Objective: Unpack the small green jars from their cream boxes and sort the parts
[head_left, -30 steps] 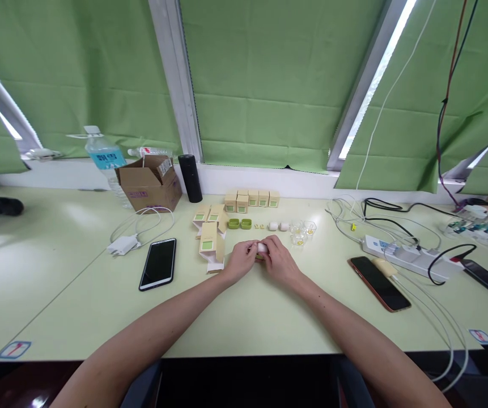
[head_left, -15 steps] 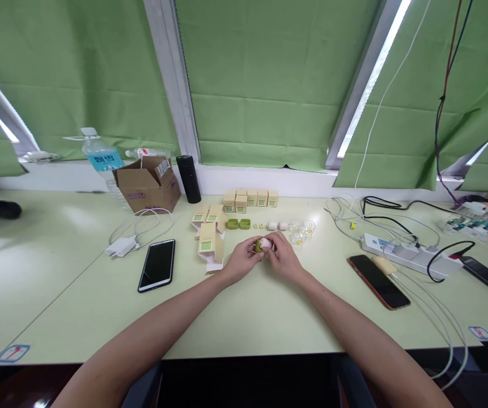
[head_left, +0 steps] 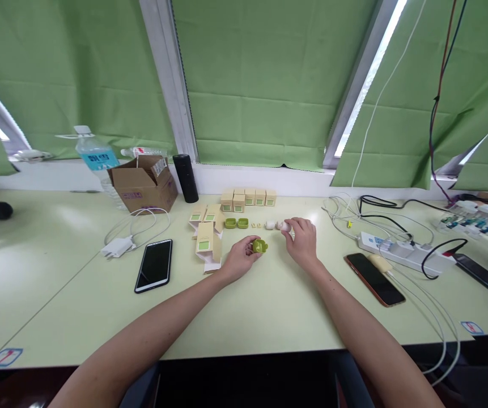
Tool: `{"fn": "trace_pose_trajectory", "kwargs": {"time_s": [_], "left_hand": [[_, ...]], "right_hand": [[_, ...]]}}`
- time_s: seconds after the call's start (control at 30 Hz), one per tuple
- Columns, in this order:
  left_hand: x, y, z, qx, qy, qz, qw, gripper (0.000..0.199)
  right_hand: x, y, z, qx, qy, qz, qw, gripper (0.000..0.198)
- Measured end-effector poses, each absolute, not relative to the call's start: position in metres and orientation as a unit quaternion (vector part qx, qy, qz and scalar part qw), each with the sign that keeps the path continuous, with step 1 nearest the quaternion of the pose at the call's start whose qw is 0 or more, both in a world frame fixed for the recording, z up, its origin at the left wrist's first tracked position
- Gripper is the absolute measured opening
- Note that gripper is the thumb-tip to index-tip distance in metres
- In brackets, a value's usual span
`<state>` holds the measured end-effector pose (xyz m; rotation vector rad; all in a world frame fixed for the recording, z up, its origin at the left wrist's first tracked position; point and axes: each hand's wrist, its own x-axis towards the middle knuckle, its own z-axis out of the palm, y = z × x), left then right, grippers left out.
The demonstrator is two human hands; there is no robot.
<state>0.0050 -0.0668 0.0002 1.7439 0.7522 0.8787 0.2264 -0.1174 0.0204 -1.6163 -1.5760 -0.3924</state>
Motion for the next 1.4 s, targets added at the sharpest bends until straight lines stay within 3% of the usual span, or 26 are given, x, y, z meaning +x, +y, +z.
{"fn": "trace_pose_trajectory", "kwargs": {"time_s": [0.13, 0.33, 0.87, 1.0, 1.17, 1.4], "left_hand": [[0.005, -0.067, 0.0, 0.724, 0.315, 0.369, 0.49, 0.045], [0.004, -0.07, 0.005, 0.729, 0.326, 0.382, 0.465, 0.043], [0.004, -0.072, 0.006, 0.736, 0.333, 0.365, 0.463, 0.045], [0.004, -0.071, 0.004, 0.733, 0.325, 0.377, 0.463, 0.044], [0.005, -0.069, 0.005, 0.726, 0.285, 0.407, 0.475, 0.045], [0.004, -0.069, 0.006, 0.713, 0.25, 0.421, 0.502, 0.051]], "right_hand": [[0.234, -0.109, 0.007, -0.67, -0.647, -0.179, 0.318, 0.026], [0.236, -0.103, -0.002, -0.684, -0.643, -0.205, 0.279, 0.026], [0.233, -0.105, -0.004, -0.699, -0.632, -0.177, 0.284, 0.039], [0.231, -0.109, 0.005, -0.69, -0.62, -0.195, 0.318, 0.042], [0.223, -0.119, 0.016, -0.608, -0.666, -0.179, 0.393, 0.041], [0.189, -0.126, 0.008, -0.487, -0.778, -0.088, 0.388, 0.056]]}}
